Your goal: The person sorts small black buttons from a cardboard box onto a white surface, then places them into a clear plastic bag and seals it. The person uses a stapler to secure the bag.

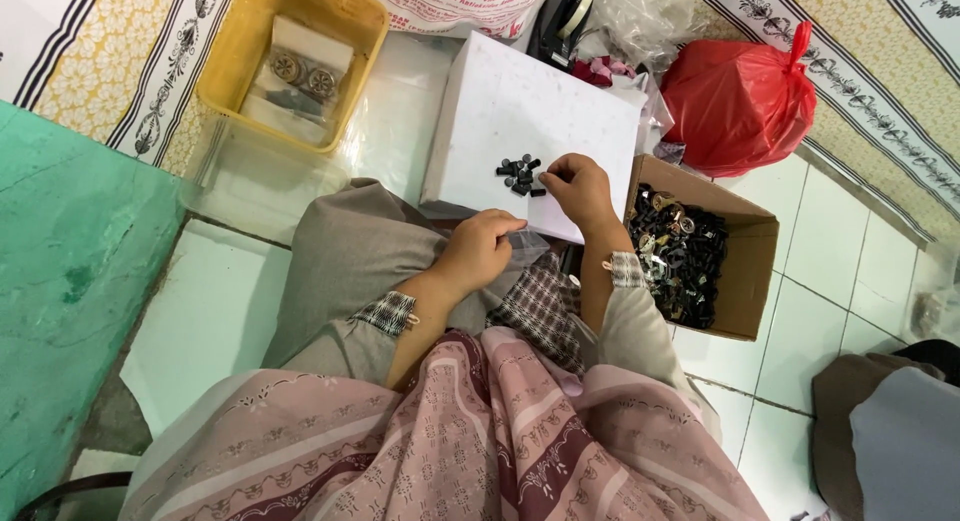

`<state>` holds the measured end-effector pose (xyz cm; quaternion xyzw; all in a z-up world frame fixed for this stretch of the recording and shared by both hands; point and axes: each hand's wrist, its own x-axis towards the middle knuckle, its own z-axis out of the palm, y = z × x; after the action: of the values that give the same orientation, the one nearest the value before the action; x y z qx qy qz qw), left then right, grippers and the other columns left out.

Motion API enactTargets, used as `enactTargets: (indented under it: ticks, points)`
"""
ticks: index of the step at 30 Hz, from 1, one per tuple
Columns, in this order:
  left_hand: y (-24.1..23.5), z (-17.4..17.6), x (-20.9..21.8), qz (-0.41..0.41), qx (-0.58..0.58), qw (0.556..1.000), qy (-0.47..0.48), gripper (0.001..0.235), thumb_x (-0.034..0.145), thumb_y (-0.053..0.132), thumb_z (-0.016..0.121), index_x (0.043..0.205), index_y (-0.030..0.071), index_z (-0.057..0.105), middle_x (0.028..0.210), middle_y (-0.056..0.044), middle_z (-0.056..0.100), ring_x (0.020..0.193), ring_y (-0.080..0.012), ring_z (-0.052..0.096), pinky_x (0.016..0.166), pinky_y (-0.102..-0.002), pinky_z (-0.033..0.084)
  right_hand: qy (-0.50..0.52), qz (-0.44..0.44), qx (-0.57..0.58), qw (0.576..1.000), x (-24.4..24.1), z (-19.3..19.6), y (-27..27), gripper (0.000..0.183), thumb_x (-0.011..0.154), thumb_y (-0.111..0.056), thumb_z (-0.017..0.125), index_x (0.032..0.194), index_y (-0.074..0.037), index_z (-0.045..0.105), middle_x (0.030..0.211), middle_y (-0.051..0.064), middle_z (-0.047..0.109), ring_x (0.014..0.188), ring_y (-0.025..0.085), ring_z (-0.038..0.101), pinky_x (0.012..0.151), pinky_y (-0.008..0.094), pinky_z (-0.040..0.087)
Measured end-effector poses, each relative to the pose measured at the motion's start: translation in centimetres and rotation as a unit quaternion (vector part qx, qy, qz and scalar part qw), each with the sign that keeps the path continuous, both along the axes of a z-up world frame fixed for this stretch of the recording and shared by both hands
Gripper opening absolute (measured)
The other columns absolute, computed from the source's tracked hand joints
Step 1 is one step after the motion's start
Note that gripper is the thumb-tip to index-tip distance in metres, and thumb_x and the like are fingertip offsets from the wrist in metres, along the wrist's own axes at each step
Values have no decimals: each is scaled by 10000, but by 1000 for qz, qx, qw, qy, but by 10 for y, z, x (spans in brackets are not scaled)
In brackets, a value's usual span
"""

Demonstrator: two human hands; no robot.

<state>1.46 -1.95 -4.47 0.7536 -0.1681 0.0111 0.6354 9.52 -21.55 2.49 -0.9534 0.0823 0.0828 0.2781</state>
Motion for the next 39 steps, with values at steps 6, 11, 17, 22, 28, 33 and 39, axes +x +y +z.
enactTargets:
  ticks: [6, 11, 17, 22, 28, 33, 39]
  points:
    - [5, 14, 3, -7, 7, 999, 52, 405, 844, -34, 593, 1179, 105, 773, 1106, -89, 734, 1072, -304, 714, 917, -366, 582, -111, 12, 58, 992, -53, 33, 17, 138, 886, -135, 809, 988, -85, 730, 817, 122, 700, 763, 268, 702, 678, 382, 572]
    - [16, 29, 4, -10, 9, 996, 83, 391, 887, -33, 563, 1219, 59, 749, 1143, -120, 719, 1095, -331, 701, 928, -400, 583, -142, 133, 17, 981, -98, 35, 53, 159, 854, -76, 789, 995, -128, 735, 808, 91, 701, 690, 248, 712, 616, 367, 577]
    - [26, 48, -6, -23, 27, 996, 83, 397, 922, -54, 512, 1261, 8, 707, 1196, -174, 686, 1131, -387, 671, 934, -476, 586, -152, 213, -78, 962, -115, 34, 64, 187, 986, -146, 650, 1170, -116, 671, 970, 120, 736, 833, 333, 736, 674, 463, 595]
    - [34, 64, -5, -24, 38, 997, 69, 401, 939, -63, 499, 1275, 14, 703, 1212, -162, 683, 1132, -368, 675, 938, -436, 587, -20, 212, -84, 973, -128, 61, 55, 422, 1040, -294, 534, 1425, -121, 522, 1186, 144, 723, 1049, 368, 720, 854, 511, 581]
    - [39, 146, -32, -41, -15, 994, -100, 390, 900, -86, 534, 1209, 32, 740, 1186, -186, 722, 1102, -369, 701, 902, -430, 612, -324, 214, -57, 920, -158, 85, 34, 195, 869, -125, 772, 1060, -157, 750, 994, 7, 699, 925, 234, 719, 762, 327, 601]
    - [34, 133, -41, -11, 11, 990, -140, 420, 857, -78, 555, 1217, 34, 741, 1121, -218, 734, 1051, -408, 703, 841, -472, 619, -355, 267, -16, 896, -153, 78, 36, 119, 869, 41, 691, 958, -23, 738, 815, 136, 696, 759, 318, 692, 662, 404, 594]
    - [32, 135, -47, -9, 19, 996, -85, 419, 909, -56, 553, 1256, 91, 735, 1152, -122, 733, 1050, -318, 714, 863, -430, 620, -368, 221, -2, 903, -154, 86, 38, 187, 832, 8, 761, 1001, -72, 772, 861, 101, 726, 787, 283, 704, 675, 389, 584]
